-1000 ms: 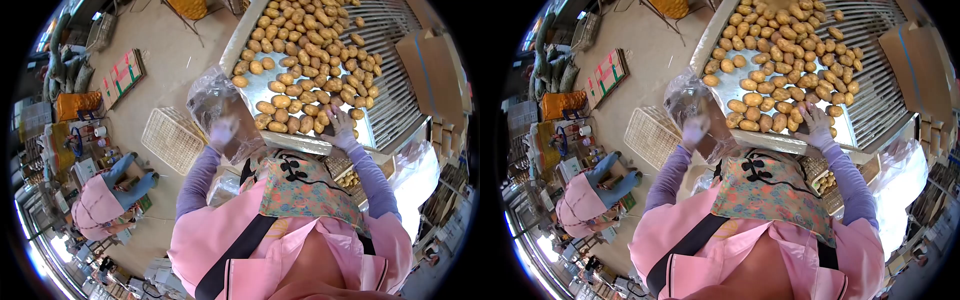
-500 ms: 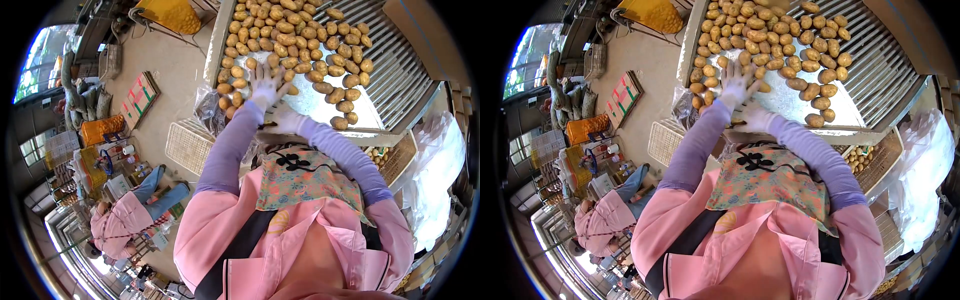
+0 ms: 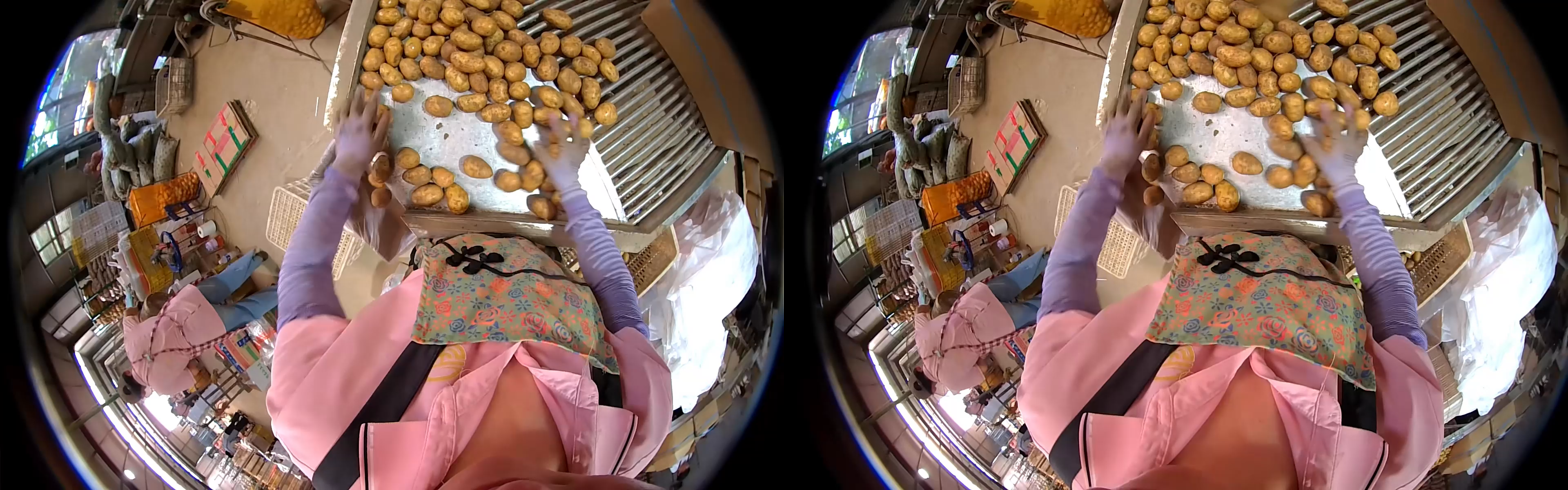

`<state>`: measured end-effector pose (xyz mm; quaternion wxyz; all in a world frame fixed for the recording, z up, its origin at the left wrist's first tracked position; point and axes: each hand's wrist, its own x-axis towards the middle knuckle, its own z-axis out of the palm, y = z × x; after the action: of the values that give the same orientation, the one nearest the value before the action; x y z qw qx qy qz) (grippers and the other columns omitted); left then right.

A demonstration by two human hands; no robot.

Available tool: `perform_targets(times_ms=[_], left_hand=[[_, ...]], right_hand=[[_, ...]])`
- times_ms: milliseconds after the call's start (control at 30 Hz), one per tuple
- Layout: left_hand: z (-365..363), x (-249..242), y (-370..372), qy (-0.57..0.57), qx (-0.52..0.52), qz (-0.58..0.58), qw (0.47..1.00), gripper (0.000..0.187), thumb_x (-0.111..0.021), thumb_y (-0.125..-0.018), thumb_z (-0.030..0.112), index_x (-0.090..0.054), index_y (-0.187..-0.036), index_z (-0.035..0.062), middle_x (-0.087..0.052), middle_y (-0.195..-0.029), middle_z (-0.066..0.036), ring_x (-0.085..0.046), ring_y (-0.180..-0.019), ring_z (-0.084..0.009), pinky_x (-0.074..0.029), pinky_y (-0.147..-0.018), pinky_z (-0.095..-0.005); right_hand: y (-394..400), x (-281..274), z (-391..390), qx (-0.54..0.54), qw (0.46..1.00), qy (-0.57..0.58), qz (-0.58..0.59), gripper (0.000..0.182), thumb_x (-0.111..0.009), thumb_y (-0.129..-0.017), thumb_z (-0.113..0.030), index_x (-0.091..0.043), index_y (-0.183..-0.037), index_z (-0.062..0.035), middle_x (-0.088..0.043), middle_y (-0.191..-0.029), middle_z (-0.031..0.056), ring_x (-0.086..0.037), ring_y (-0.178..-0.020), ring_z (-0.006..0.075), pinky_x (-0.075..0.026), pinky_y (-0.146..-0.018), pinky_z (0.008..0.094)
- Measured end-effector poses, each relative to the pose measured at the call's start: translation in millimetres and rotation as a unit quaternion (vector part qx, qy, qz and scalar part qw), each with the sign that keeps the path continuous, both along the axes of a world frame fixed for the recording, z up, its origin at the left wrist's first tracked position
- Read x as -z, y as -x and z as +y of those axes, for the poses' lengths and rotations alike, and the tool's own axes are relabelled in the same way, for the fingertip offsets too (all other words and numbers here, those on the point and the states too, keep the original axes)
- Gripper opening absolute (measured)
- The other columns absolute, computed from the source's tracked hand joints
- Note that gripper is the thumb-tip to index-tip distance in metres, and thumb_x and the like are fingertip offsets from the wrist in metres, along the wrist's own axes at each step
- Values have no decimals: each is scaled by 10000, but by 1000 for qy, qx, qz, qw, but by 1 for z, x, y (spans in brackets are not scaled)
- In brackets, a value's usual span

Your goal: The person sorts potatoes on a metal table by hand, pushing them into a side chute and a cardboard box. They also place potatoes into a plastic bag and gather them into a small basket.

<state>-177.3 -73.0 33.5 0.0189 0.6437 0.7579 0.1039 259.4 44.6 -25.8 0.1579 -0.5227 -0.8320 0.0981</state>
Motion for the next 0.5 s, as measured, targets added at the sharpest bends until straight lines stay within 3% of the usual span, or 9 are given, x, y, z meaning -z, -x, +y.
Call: perform_targets(times_ms=[100,133,200,233,300,333,400,433,500], left_hand=[[75,37,-27,9,-76,-18,997,760,-498,-989,584,-348,-1613,175,-331,-1646,-214,-293,-1490,-494,-161,-1228,-605],[89,39,-54,31,-93,1,995,823,-473,-984,616,-295,-1627,135,-281,-1657,-241,-242,-1492,-540,-113,-1230,-622],[100,52,-120,18,-111,28,993,917,-457,-985,626,-244,-1615,-6,-203,-1658,-315,-144,-1479,-632,-67,-1215,-673],[99,43,-142,93,-54,-21,994,922,-489,-998,580,-174,-1625,-18,-147,-1686,-280,-118,-1504,-601,-66,-1223,-672],[76,59,-162,-4,80,-84,993,852,-567,-971,529,-270,-1627,75,-132,-1662,-344,-193,-1496,-580,-165,-1210,-671],[73,55,-151,-44,169,-41,984,803,-593,-965,499,-319,-1613,113,-178,-1672,-296,-220,-1502,-548,-220,-1198,-642],[83,35,-101,-1,233,-70,970,698,-688,-928,421,-448,-1557,237,-285,-1681,-174,-262,-1528,-449,-370,-1158,-550],[100,-9,-86,105,164,12,981,637,-693,-944,410,-499,-1518,212,-340,-1652,-177,-299,-1513,-447,-436,-1115,-536],[129,39,-10,-75,73,140,985,490,-584,-1000,476,-584,-1389,178,-392,-1611,-216,-353,-1480,-449,-390,-1147,-573]], right_hand=[[69,-17,-32,-85,989,90,87,797,-783,-819,-460,-475,-1537,-302,-344,-1597,216,-349,-1436,455,-278,-1181,609],[78,-4,-42,-146,988,46,37,698,-695,-881,-491,-473,-1525,-339,-273,-1636,264,-270,-1495,468,-174,-1210,638],[98,-26,-63,-208,975,77,10,654,-682,-864,-526,-537,-1462,-305,-376,-1595,189,-306,-1464,487,-188,-1201,657],[97,-44,-61,-299,953,41,36,583,-662,-888,-496,-577,-1424,-281,-536,-1461,185,-444,-1378,408,-258,-1188,605],[79,-36,-23,-487,854,4,182,452,-639,-914,-470,-651,-1284,-212,-671,-1157,106,-555,-1206,306,-395,-1101,510],[84,-72,2,-394,906,145,-51,377,-643,-920,-431,-660,-1200,-179,-645,-1011,59,-572,-1108,261,-446,-1019,455],[70,-120,65,-273,878,130,-371,256,-662,-924,-354,-637,-1015,-116,-516,-773,18,-574,-867,198,-523,-806,363],[31,-105,101,-147,944,111,-275,320,-661,-934,-393,-620,-1159,-169,-458,-1061,70,-499,-1080,243,-465,-943,409],[-44,-76,171,61,995,35,63,536,-659,-953,-469,-588,-1447,-274,-342,-1639,174,-349,-1507,331,-350,-1217,502]])
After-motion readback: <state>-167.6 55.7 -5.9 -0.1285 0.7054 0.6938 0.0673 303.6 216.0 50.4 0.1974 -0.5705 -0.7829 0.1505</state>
